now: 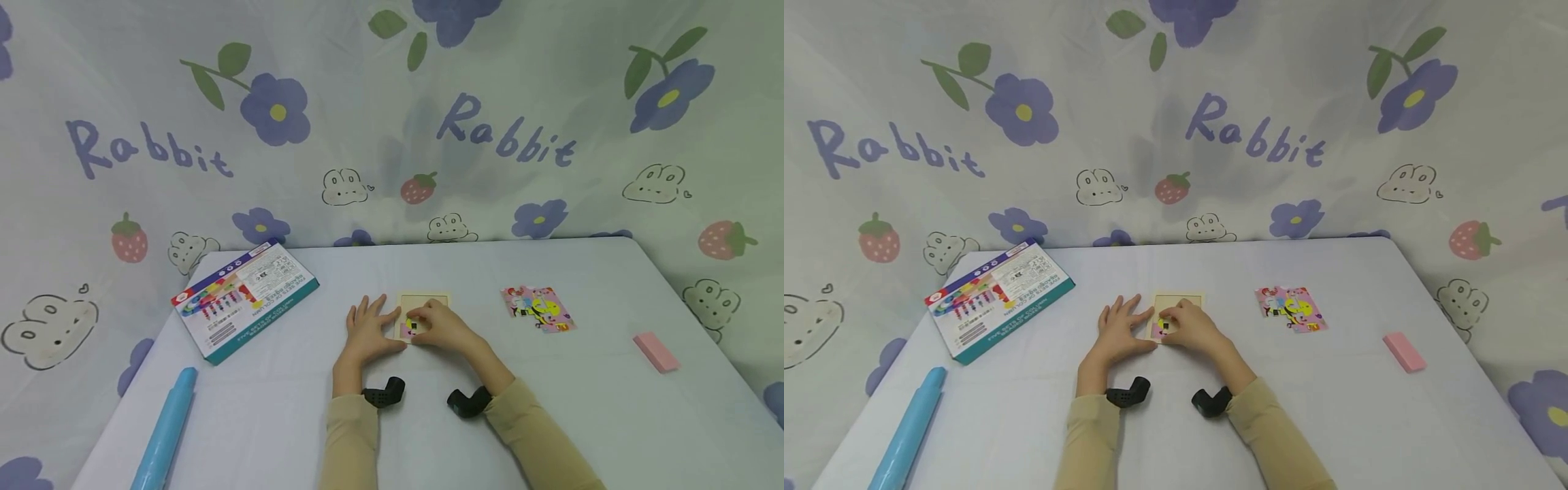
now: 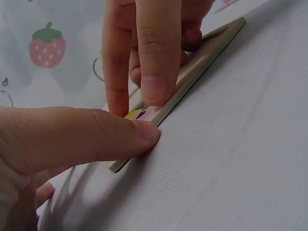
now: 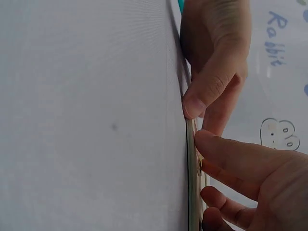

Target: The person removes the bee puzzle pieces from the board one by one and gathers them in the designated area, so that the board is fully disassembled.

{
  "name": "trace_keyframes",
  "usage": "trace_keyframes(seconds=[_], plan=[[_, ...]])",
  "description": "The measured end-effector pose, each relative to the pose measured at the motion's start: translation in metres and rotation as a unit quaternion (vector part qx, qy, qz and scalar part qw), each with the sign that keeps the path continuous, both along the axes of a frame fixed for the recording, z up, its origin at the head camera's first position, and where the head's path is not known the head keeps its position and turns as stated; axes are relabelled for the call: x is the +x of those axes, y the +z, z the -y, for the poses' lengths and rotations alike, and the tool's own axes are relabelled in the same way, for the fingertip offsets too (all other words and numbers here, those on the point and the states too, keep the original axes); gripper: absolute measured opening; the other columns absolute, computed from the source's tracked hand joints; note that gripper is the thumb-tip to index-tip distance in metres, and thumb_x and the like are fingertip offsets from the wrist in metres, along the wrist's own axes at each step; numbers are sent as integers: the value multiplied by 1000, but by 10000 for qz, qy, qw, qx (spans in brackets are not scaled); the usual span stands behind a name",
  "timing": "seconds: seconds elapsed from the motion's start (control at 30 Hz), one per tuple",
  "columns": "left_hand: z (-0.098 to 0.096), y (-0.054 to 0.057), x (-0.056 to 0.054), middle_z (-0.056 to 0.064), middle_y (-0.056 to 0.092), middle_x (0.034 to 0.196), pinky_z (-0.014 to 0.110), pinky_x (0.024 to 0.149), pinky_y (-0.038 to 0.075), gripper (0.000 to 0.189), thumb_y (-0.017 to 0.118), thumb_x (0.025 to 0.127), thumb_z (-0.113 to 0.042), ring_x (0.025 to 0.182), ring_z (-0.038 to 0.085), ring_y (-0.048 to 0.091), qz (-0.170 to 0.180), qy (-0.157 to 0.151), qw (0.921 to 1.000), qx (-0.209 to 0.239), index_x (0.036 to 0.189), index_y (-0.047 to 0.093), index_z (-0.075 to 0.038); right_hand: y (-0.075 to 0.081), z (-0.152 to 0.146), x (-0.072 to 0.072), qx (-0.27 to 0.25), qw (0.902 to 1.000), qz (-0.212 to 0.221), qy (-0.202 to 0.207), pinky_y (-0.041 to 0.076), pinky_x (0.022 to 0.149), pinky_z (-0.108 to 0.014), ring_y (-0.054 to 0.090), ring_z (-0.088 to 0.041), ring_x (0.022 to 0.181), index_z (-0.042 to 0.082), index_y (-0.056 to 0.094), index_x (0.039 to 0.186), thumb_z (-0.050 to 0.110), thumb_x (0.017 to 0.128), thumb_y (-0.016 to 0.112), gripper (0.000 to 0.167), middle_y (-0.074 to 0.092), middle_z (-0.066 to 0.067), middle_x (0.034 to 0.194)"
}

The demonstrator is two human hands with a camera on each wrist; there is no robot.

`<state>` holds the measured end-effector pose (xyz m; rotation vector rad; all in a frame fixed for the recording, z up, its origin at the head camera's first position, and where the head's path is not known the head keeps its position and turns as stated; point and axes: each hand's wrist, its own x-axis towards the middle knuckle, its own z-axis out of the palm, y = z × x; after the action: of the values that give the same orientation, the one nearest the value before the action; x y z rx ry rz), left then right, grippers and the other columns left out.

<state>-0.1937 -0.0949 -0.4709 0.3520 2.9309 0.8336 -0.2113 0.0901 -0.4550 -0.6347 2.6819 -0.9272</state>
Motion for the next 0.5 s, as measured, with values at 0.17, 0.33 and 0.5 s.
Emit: trace_keyframes(seconds=[0.17,0.33,0.5], plan=[[0,0,0,10,29,149,57,108,1,69,77,67,-40,139,38,9,49,0,10000,-33,129,56,-19,-2,4,0,-84,9998,63,-189,44,80,-37,50,-18,89,13,64,108,17,72,78,39,50,-5,96],[1,0,0,10,30,149,58,108,1,69,77,66,-40,139,39,9,33,-8,10000,34,129,56,-19,0,5,1,-559,9982,102,-197,44,76,-36,53,-19,86,13,58,101,9,70,78,37,56,-4,93],[1,1,1,10,30,149,57,108,1,69,77,66,-39,139,39,10,30,11,10000,87,128,57,-19,2,6,1,-885,9954,295,-213,43,66,-28,52,-13,72,14,56,101,4,75,73,32,61,-1,86]])
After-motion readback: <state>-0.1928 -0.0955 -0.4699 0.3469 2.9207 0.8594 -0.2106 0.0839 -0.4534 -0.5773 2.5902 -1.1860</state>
